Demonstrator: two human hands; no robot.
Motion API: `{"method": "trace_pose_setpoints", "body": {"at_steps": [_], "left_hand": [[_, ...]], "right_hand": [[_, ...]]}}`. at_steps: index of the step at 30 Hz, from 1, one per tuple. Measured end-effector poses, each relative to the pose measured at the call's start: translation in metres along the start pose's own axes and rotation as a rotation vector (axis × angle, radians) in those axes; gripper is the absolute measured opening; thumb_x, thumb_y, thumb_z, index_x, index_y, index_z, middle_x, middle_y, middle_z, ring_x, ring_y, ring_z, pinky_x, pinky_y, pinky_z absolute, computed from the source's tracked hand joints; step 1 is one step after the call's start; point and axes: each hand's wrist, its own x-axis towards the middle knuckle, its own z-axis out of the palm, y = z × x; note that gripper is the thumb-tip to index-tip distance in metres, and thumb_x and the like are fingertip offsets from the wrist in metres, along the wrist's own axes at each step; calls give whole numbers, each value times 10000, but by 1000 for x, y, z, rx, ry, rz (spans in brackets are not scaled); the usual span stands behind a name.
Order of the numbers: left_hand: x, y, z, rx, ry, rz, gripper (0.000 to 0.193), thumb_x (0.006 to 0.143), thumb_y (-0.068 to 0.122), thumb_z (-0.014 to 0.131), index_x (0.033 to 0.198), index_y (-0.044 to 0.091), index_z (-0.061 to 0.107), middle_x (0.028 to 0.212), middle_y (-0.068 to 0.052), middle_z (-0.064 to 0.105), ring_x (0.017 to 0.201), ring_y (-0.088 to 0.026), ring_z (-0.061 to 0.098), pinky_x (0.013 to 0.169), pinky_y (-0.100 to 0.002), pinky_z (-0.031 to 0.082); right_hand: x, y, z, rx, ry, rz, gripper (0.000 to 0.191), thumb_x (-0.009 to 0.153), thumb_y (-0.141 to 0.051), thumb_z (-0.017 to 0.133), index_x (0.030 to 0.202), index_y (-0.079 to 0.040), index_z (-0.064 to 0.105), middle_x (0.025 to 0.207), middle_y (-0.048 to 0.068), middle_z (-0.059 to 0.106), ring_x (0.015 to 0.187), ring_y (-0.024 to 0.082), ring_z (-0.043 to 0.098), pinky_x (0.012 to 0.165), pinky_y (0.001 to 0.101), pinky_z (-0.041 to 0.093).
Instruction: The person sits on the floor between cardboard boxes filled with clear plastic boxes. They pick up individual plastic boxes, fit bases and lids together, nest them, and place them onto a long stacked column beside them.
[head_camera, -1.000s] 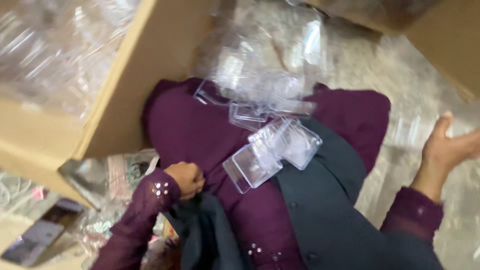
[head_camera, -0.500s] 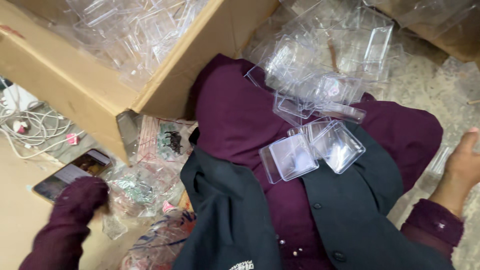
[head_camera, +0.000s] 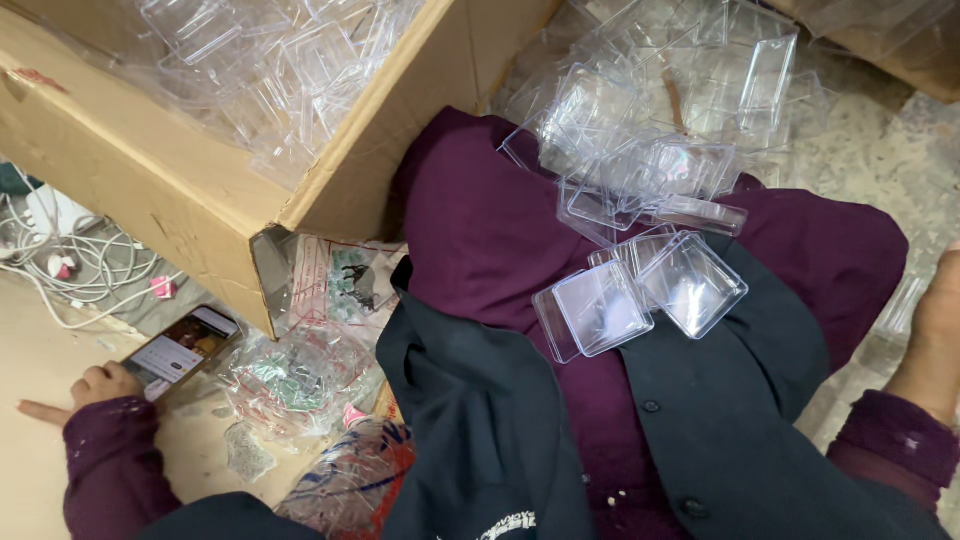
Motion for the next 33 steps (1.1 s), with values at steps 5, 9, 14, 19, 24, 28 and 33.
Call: {"method": "trace_pose_setpoints", "body": {"at_steps": [5, 9, 14, 19, 24, 28, 33], "left_hand": [[14, -3, -8, 101, -244, 32, 412, 970, 276, 543, 1311, 126, 718, 1294, -122, 658, 1236, -327, 618, 1105, -855, -6], [22, -7, -16, 54, -397, -21, 517, 863, 357, 650, 1340, 161, 693, 1342, -124, 629, 1294, -340, 576, 1120, -838, 30], [23, -16, -24, -6, -444, -41, 844, 622, 428, 849, 1389, 150, 630, 1385, -133, 592, 1334, -359, 532, 1100, -824, 107], [22, -22, -34, -75, -436, -45, 1215, 381, 498, 1048, 1438, 140, 567, 1427, -142, 554, 1374, -377, 487, 1080, -811, 185], [21, -21, -39, -56, -548, -72, 1365, 377, 567, 1065, 1529, 167, 450, 1509, -131, 534, 1414, -348, 474, 1089, -816, 199], [23, -22, -39, -55, -484, -18, 1293, 472, 553, 1001, 1563, 168, 424, 1487, -152, 540, 1376, -353, 500, 1064, -774, 261], [58, -16, -60, -180, -241, -18, 1056, 594, 397, 900, 1520, 138, 462, 1398, -145, 574, 1275, -322, 550, 1014, -668, 341]], "right_hand": [[-4, 10, -5, 26, -1, 2, 441, 1200, -291, 434, 936, 59, 485, 873, -11, 463, 797, 163, 403, 736, 381, 385], [-12, 16, -9, 85, -20, 39, 447, 1198, -289, 428, 884, 30, 442, 845, -25, 423, 771, 141, 368, 685, 362, 354], [-19, 10, -10, 46, -27, 215, 518, 1171, -396, 445, 894, 35, 520, 872, -1, 509, 786, 143, 445, 726, 353, 411], [-28, -3, -8, -32, 22, 162, 552, 1155, -461, 516, 1163, 78, 636, 1060, 101, 675, 995, 152, 624, 859, 346, 481], [-26, 0, 1, 175, 46, 132, 405, 1123, -334, 604, 1184, 60, 679, 1104, 80, 687, 1009, 161, 608, 930, 343, 499], [-21, 15, 2, 136, 116, 208, 318, 1043, -268, 675, 1211, 0, 706, 1092, 88, 703, 1012, 175, 650, 970, 329, 533], [-16, -5, -2, 73, 199, -275, 297, 1025, -32, 687, 1292, 48, 582, 1419, 197, 645, 1258, 244, 696, 1115, 366, 546]]}}
